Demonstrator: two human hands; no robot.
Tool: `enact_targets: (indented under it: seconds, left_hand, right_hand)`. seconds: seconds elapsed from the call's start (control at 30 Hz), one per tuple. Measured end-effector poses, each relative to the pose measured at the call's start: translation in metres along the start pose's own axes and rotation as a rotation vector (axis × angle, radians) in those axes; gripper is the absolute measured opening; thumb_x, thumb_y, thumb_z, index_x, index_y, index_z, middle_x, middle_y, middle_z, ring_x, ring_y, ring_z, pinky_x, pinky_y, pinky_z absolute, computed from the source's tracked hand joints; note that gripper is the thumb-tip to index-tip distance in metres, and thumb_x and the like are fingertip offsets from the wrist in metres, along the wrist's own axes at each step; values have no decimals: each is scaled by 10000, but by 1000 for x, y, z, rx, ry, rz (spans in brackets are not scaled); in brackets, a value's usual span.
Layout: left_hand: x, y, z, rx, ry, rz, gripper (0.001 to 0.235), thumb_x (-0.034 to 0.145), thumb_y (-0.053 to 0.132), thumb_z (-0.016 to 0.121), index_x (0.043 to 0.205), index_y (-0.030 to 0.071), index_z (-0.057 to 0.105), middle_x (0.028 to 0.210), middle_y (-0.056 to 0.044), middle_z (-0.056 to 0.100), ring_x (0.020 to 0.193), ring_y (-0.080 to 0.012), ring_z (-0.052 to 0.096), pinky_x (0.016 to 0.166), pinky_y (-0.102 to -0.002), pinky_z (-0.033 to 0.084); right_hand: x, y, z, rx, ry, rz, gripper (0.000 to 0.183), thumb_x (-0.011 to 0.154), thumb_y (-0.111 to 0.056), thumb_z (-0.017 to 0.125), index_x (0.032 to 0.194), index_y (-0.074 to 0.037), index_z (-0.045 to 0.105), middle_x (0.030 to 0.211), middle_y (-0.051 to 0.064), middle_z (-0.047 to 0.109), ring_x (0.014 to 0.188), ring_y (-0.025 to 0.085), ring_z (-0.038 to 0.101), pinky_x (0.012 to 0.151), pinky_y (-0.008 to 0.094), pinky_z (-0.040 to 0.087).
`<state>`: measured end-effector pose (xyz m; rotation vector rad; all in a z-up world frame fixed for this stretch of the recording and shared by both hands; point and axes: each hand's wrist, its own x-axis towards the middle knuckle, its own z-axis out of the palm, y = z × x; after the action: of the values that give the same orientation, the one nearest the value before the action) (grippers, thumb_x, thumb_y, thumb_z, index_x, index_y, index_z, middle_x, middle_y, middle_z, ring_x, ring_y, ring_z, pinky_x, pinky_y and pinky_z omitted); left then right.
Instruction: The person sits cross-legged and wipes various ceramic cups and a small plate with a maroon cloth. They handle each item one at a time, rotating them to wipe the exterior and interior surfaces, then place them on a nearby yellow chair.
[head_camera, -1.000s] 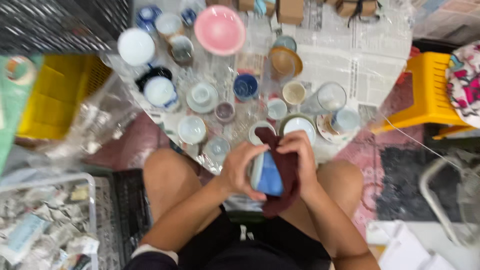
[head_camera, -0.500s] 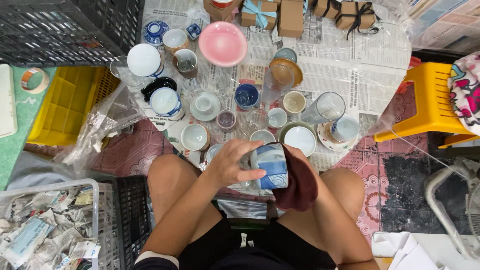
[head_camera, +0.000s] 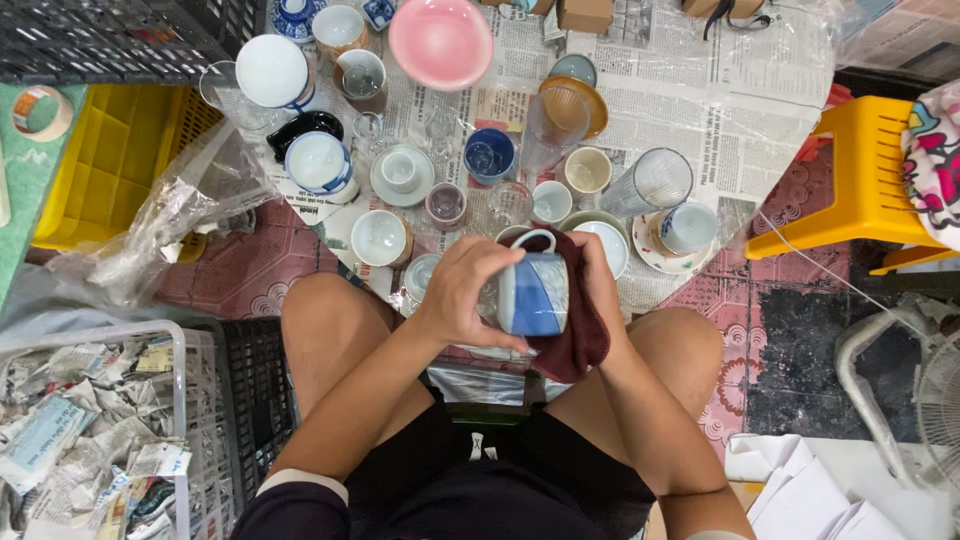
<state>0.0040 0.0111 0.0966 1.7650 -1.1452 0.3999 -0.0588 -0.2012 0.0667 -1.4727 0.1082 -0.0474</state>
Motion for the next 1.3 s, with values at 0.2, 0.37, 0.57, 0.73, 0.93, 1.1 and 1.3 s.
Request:
enact_targets:
  seconds: [0.2,0.37,0.57,0.73,0.93,1.1,1.3]
  left_hand:
    - [-13,-1,17,-320,-83,-392,1098,801,927,523,1441,36,479,1283,-172,635,1205,-318,674,1048,-413,522]
    - [-18,2,22,-583,-132,-499,1108,894,904,438,1489,-30,415,1331,-208,633,1241,-309,667,1047,-394,505]
    - [-41,-20,28,-655,-285,-612,881,1012,726,369,1366,-56,566,1266,-207,684,1201,-294,662,1038,-396,491]
    - [-65,-38,42,-726,-520,-911,796,1059,647,272,1237,-41,631,1202,-151,702,1138,-254,648,1044,-372,487]
    - [-64,-24,31,-859,-455,-727,774,951,634,612,1358,-23,574,1302,-146,639,1250,-250,586,1091,-382,452]
    - [-39,-13,18,-709,-379,-475,858,886,587,763,1441,-12,501,1446,-163,592,1380,-284,559,1179,-400,408]
    - [-9,4,7,-577,-305,-367,954,792,561,858,1484,24,480,1497,-175,568,1401,-332,568,1186,-429,434]
  right_hand:
    - [-13,-27,25,-265,190,-379,469,872,11,713,1277,-45,482,1223,91,486,1181,197,533,1071,296,425]
    - [-20,-40,20,-463,164,-599,477,796,-13,757,1246,-28,599,1170,134,584,1113,269,609,1016,319,477]
    - [-12,-40,8,-545,-52,-871,420,826,-33,778,1222,22,652,1133,205,708,1047,354,727,927,383,591]
    - [-5,-49,-2,-538,-235,-884,386,831,-66,771,1188,41,671,1116,214,708,1037,369,727,887,398,600]
    - [-10,-49,7,-602,55,-991,238,745,-111,752,974,-52,777,922,93,691,861,253,689,752,345,585]
    - [-12,-33,6,-509,128,-941,182,783,-59,762,961,-28,746,881,76,610,826,237,644,779,337,610]
    - [-2,-19,2,-462,246,-939,219,796,8,786,962,-15,645,880,109,580,788,241,620,699,325,526]
